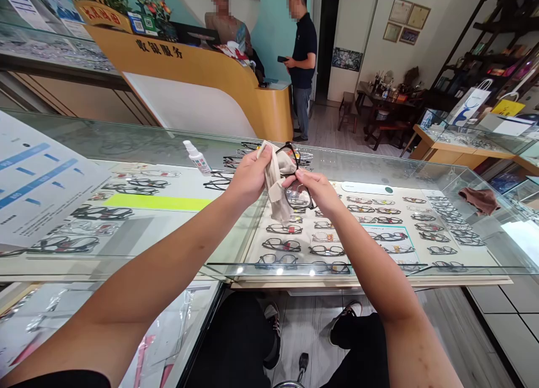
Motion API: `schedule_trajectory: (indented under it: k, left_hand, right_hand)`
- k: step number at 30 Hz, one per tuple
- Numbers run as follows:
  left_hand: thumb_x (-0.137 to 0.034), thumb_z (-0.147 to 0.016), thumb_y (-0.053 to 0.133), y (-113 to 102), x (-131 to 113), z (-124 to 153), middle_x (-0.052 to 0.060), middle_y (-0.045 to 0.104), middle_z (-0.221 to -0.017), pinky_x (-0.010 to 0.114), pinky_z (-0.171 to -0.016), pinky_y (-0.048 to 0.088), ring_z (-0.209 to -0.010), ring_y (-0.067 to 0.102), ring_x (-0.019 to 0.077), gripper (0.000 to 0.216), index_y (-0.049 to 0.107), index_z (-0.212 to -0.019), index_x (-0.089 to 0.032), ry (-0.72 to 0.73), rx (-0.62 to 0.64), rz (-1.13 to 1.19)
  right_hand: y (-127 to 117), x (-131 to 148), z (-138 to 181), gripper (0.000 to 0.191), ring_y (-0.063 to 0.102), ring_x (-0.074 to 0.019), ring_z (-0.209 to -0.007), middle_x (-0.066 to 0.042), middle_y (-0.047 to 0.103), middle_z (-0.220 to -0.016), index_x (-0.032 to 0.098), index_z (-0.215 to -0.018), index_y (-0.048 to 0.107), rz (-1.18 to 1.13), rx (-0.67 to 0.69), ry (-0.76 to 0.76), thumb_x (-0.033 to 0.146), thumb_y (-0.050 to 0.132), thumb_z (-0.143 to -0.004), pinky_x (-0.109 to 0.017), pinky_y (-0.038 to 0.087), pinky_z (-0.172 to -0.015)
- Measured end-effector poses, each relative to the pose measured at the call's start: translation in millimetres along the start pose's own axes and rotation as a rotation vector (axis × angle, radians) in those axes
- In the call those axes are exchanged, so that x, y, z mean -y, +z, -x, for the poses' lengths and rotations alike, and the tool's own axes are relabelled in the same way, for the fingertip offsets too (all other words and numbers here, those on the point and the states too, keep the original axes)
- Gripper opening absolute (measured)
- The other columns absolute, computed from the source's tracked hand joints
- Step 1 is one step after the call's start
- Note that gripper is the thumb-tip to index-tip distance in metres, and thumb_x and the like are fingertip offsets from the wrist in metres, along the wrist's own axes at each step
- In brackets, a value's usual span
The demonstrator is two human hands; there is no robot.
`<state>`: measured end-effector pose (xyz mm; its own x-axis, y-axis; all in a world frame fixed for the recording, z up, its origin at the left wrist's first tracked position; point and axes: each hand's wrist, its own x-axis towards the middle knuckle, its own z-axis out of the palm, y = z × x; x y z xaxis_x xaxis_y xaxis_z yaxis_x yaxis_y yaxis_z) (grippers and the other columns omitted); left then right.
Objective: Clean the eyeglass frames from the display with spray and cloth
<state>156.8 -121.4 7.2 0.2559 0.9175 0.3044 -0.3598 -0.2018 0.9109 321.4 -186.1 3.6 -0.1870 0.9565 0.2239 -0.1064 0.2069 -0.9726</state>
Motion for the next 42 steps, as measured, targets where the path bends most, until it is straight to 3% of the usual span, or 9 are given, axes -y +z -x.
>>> schedule_trajectory:
  k: [6,11,15,17,21,32,35,39,42]
  left_hand:
    - [-0.066,-0.083,0.076,-7,-7,-8,-0.005,0.046,-0.058,0.023,-0.051,0.044,-0.050,0.045,0.0090,0.048,0.062,-0.081,-0.020,0.075,-0.054,0.055]
    - [-0.057,-0.088,0.071,-11,-11,-4,-0.006,0.027,-0.053,0.027,-0.047,0.026,-0.047,0.026,0.0095,0.057,0.038,-0.058,-0.021,0.234,0.027,-0.118]
    - [-0.054,-0.089,0.071,-12,-10,1,-0.001,0.045,-0.064,0.030,-0.058,0.036,-0.060,0.040,0.0128,0.051,0.044,-0.060,-0.020,0.534,-0.013,-0.470]
    - [-0.060,-0.082,0.076,-13,-9,4,0.004,0.062,-0.089,0.031,-0.067,0.044,-0.074,0.052,0.0157,0.043,0.060,-0.082,-0.020,0.654,-0.008,-0.619]
    - [-0.071,-0.073,0.081,-15,-7,5,0.013,0.062,-0.135,0.032,-0.073,0.052,-0.089,0.060,0.0191,0.082,0.058,-0.135,-0.022,0.704,0.116,-0.813]
    - [-0.066,-0.078,0.078,-18,-9,5,0.014,0.068,-0.128,0.036,-0.085,0.057,-0.095,0.066,0.0239,0.076,0.062,-0.138,-0.022,0.763,0.207,-0.898]
    - [-0.069,-0.071,0.081,-17,-10,6,0.015,0.069,-0.127,0.037,-0.086,0.057,-0.100,0.067,0.0271,0.078,0.067,-0.131,-0.022,0.695,0.162,-0.874]
    - [-0.073,-0.056,0.090,-18,-9,2,0.016,0.068,-0.128,0.037,-0.086,0.055,-0.099,0.067,0.0284,0.088,0.068,-0.125,-0.023,0.625,-0.054,-0.804]
    - [-0.075,-0.055,0.090,-21,-7,1,0.015,0.066,-0.129,0.037,-0.086,0.054,-0.100,0.066,0.0282,0.090,0.065,-0.125,-0.023,0.628,-0.220,-0.733]
  right_hand:
    - [-11,9,-1,0.049,0.063,-0.0187,-0.097,-0.008,0.072,-0.107,0.020,-0.078,0.074,0.015,-0.086,-0.084,0.069,0.070,-0.083,-0.030,0.052,-0.080]
    - [-14,13,0,0.050,0.064,-0.0169,-0.081,-0.006,0.074,-0.087,0.019,-0.079,0.075,-0.030,-0.053,-0.061,0.069,0.071,-0.084,-0.033,0.054,-0.084]
    - [-18,15,1,0.051,0.062,-0.0163,-0.073,-0.007,0.073,-0.078,0.018,-0.075,0.075,0.005,-0.033,-0.043,0.068,0.070,-0.085,-0.031,0.051,-0.076]
    - [-21,17,1,0.051,0.057,-0.0154,-0.068,-0.007,0.073,-0.075,0.018,-0.072,0.075,0.063,-0.018,-0.035,0.066,0.068,-0.086,-0.031,0.049,-0.071]
    - [-28,21,3,0.050,0.054,-0.0148,-0.063,-0.007,0.073,-0.070,0.017,-0.070,0.076,0.119,0.041,-0.022,0.063,0.066,-0.087,-0.030,0.044,-0.064]
    - [-28,33,9,0.050,0.053,-0.0157,-0.063,-0.007,0.074,-0.068,0.018,-0.065,0.077,0.267,0.171,-0.026,0.060,0.064,-0.089,-0.033,0.049,-0.070]
    - [-29,28,7,0.049,0.059,-0.0184,-0.070,-0.007,0.073,-0.071,0.020,-0.066,0.074,0.339,-0.020,-0.114,0.061,0.063,-0.089,-0.036,0.052,-0.078]
    - [-33,21,4,0.038,0.064,-0.0226,-0.092,-0.008,0.074,-0.095,0.022,-0.089,0.073,0.491,-0.538,-0.483,0.056,0.056,-0.093,-0.040,0.051,-0.092]
    - [-32,14,5,0.040,0.064,-0.0246,-0.104,-0.010,0.070,-0.115,0.023,-0.113,0.066,0.648,-0.659,-0.653,0.056,0.056,-0.092,-0.042,0.049,-0.097]
